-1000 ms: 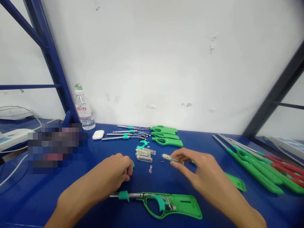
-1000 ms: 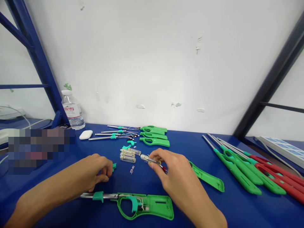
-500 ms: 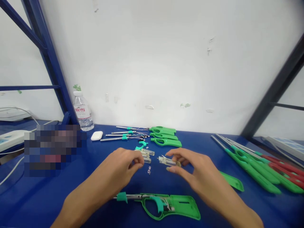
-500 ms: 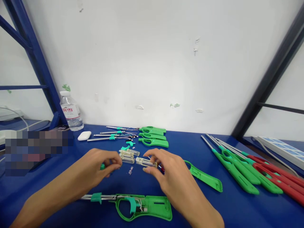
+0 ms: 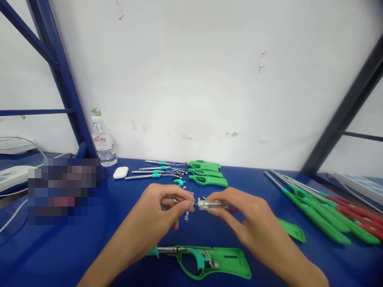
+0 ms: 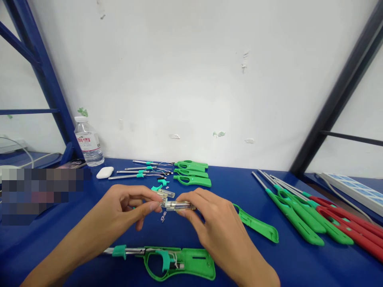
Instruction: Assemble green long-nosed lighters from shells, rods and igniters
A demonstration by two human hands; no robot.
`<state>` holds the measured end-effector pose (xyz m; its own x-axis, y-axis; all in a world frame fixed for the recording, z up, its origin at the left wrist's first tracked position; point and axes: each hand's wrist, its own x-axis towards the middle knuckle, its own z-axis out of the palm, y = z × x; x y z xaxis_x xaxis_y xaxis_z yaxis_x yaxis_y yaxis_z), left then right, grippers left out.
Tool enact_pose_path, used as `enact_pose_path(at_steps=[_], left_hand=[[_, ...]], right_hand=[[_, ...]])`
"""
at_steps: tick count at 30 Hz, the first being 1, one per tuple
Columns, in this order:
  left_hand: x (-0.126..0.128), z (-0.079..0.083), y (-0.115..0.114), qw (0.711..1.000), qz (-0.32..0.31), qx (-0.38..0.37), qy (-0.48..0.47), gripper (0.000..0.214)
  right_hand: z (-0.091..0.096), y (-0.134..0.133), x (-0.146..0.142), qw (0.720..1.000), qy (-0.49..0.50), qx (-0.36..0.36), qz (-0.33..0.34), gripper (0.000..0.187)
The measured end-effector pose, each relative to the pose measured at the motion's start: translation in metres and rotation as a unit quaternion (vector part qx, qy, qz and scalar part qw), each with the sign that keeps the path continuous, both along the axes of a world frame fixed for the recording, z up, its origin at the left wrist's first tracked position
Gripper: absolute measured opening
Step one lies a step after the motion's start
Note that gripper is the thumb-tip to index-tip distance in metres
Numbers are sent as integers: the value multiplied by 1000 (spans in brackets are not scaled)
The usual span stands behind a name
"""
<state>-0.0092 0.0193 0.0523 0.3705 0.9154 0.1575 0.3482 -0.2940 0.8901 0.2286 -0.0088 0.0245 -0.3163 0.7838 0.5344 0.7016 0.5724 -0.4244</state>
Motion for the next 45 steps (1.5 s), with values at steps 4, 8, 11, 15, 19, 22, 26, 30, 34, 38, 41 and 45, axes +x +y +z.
enact_pose_path(at_steps=[4, 8, 11, 15, 19, 22, 26, 30, 34, 38, 41, 45], left_hand=[[0, 2, -1, 999, -31, -34, -27, 29], [-1, -1, -1, 995, -57, -52, -56, 26], [-2, -5, 1, 991, -79, -67, -83, 22], [-4, -14, 6, 982, -111, -85, -131, 20], [-6, -17, 8, 972, -131, -108, -162, 26], [-5, -14, 7, 967, -130, -128, -180, 34], [-3, -11, 2, 957, -120, -170, -201, 45], [-2, -9, -1, 948, -123, -180, -230, 54], [0, -8, -2, 951, -109, -184, -223, 60], [2, -8, -2, 954, -93, -185, -219, 61], [3, -8, -2, 951, -95, -182, -232, 62], [4, -10, -2, 943, -98, -190, -257, 62]], right_hand=[[-1, -2, 0, 1000, -7, 12, 7, 16], [-1, -2, 2, 1000, -18, 11, 16, 18], [-1, -1, 2, 999, -27, 13, 16, 17], [-1, -2, 2, 999, -32, 21, 20, 18], [-2, -3, 3, 997, -63, 40, 28, 28], [-2, -2, 3, 994, -88, 61, 30, 35], [-3, 0, 1, 987, -115, 106, 32, 37], [-6, 0, -1, 977, -154, 146, 20, 42], [-11, 1, -3, 966, -181, 184, -2, 48], [-13, 2, -4, 959, -190, 211, -13, 48], [-14, 4, -4, 951, -182, 250, -11, 47], [-16, 7, -4, 942, -178, 284, -10, 45]])
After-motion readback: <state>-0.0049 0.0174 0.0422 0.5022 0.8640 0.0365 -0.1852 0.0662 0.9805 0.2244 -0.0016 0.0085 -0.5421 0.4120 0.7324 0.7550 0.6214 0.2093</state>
